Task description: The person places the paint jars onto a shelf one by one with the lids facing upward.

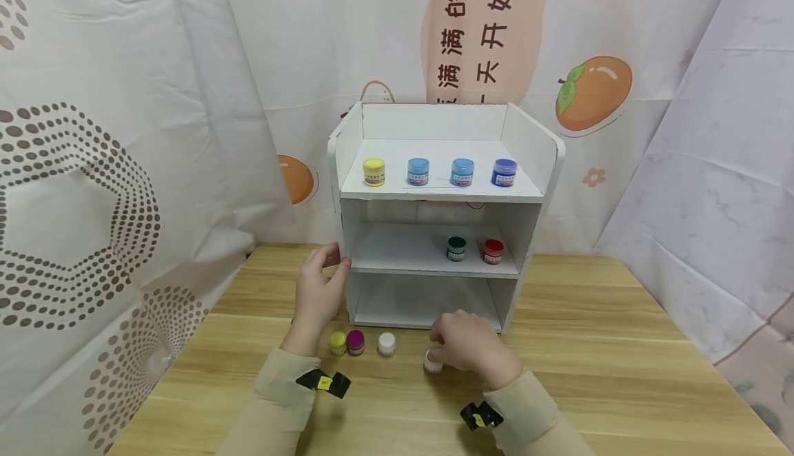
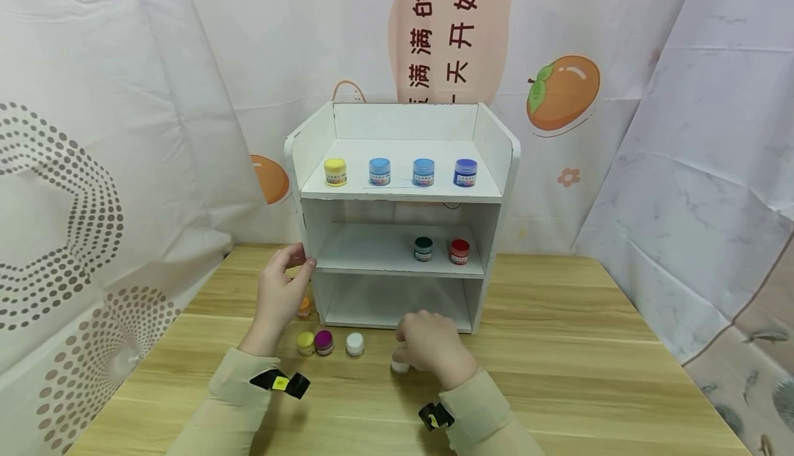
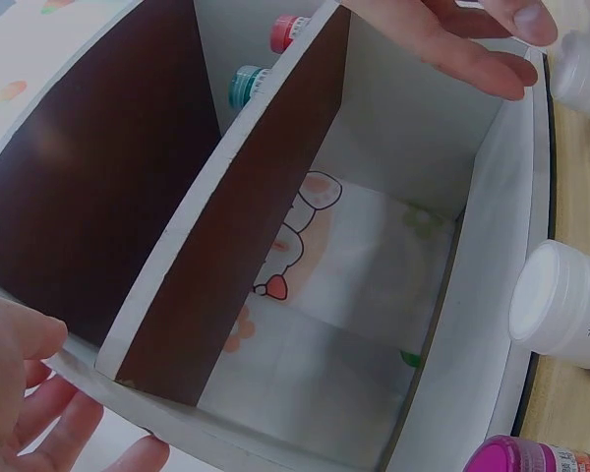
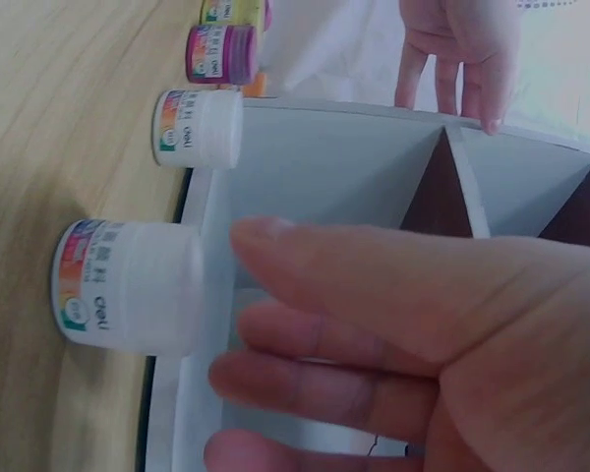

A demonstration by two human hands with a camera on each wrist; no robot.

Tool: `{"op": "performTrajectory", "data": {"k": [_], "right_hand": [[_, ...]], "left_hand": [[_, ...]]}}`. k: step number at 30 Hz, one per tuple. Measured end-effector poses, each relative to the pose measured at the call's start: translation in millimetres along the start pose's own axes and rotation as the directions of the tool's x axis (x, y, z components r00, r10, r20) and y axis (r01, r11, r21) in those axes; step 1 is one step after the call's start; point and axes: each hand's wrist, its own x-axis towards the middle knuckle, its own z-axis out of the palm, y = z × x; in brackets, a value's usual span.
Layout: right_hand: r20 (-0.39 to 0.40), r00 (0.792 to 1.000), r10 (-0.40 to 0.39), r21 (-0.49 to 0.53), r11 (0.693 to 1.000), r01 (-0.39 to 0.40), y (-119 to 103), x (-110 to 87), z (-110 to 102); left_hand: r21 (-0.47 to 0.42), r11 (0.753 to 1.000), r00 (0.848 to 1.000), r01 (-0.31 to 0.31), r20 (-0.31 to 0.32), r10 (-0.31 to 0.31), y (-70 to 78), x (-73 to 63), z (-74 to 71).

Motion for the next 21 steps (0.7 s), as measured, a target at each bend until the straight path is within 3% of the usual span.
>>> {"op": "performTrajectory", "data": {"k": [15, 21], "right_hand": [[0.038, 0.995, 0.095, -0.031, 0.995, -0.094, -3, 1.1, 7], [0.032, 0.996, 0.085, -0.046, 0.995, -0.084, -1, 2.9, 16]], "left_hand": [[0.005, 1.000, 1.000, -0.013, -0.003, 0.013, 0.3, -0.2, 0.0], [0.001, 1.000, 1.000, -0.020, -0.005, 0.020, -0.4, -0.2, 0.1]]}}
